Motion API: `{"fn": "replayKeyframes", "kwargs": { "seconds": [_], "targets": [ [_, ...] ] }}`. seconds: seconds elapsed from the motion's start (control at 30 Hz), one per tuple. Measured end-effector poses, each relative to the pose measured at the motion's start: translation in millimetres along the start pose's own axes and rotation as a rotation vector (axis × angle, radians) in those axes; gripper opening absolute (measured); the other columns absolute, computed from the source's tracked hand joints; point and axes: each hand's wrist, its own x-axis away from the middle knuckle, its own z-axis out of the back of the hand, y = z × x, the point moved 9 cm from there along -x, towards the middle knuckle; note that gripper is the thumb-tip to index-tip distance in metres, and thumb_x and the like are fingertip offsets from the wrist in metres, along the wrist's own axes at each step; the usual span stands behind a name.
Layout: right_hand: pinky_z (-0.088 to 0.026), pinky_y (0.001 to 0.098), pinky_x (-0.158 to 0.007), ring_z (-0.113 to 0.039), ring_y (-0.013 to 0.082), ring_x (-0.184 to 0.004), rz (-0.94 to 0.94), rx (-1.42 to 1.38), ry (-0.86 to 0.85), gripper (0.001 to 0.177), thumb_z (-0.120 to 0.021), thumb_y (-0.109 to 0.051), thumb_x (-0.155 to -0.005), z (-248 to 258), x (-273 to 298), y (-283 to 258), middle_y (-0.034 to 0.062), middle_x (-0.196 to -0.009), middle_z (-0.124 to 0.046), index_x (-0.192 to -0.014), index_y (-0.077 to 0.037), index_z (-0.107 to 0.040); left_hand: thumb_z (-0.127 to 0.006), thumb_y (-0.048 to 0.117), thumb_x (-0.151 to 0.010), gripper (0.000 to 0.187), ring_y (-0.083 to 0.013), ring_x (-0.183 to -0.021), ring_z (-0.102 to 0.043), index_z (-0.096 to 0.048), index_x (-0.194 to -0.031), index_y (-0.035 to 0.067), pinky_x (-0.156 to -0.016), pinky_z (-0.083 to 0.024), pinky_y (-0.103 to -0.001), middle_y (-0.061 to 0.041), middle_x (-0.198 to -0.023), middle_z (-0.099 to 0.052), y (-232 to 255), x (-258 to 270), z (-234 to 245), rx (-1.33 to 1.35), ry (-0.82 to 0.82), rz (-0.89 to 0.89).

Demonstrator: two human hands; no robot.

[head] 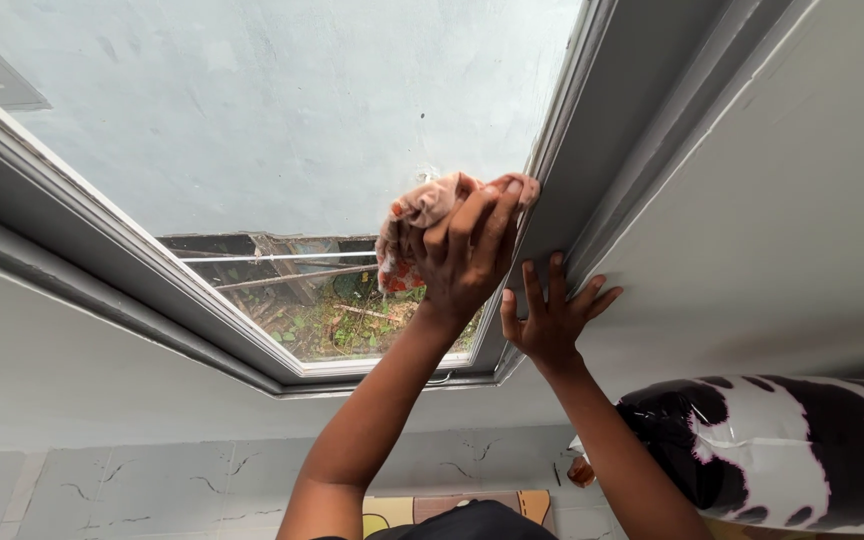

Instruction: The person wipes the glass and frame of a skylight window using a cloth. They repeatedly rub the surface and edges of the window from a standing position, focusing on the upper frame and glass area.

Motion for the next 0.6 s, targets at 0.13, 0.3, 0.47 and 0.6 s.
{"fn": "replayKeyframes", "kwargs": {
  "seconds": [0.13,0.3,0.47,0.6],
  "targets": [
    [0.014,0.0715,-0.120,0.013,0.0423,-0.158,-0.014,0.010,-0.009,0.059,-0.051,-0.046,-0.107,1.1,-0.4,-0.7,0.0117,-0.170,-0.028,-0.159,-0.020,-0.044,-0.083,0.033,-0.097,0.030,-0.0133,-0.113,-0.044,-0.075,-0.125,0.027,-0.106,-0.036,-0.036,0.011,-0.123,-0.057,0.3,13.6,0.0,-0.010,-0.035,0.006],
    [0.014,0.0710,-0.120,0.012,0.0416,-0.158,-0.023,-0.014,0.008,0.058,-0.050,-0.047,-0.107,4.0,-2.7,-1.7,0.0137,-0.168,-0.033,-0.157,-0.016,-0.048,-0.083,0.033,-0.097,0.031,-0.0141,-0.114,-0.043,-0.075,-0.126,0.028,-0.106,-0.034,-0.036,0.010,-0.124,-0.055,-3.1,32.2,-2.9,-0.002,-0.079,-0.002],
    [0.013,0.0701,-0.121,0.011,0.0398,-0.158,-0.036,-0.001,0.030,0.057,-0.049,-0.048,-0.106,6.0,-5.1,-2.4,0.0125,-0.167,-0.035,-0.154,-0.017,-0.051,-0.082,0.033,-0.096,0.036,-0.0163,-0.117,-0.044,-0.073,-0.130,0.025,-0.105,-0.035,-0.038,0.007,-0.127,-0.055,-7.0,49.1,-2.8,0.060,-0.156,-0.014],
    [0.014,0.0682,-0.121,0.012,0.0386,-0.158,-0.050,-0.020,0.019,0.060,-0.051,-0.046,-0.106,13.4,-13.5,-5.1,0.0127,-0.168,-0.031,-0.158,-0.017,-0.045,-0.079,0.032,-0.099,0.036,-0.0166,-0.115,-0.043,-0.072,-0.133,0.025,-0.099,-0.034,-0.036,0.007,-0.128,-0.055,-9.0,49.4,4.3,0.121,-0.193,-0.018]
  ]
}}
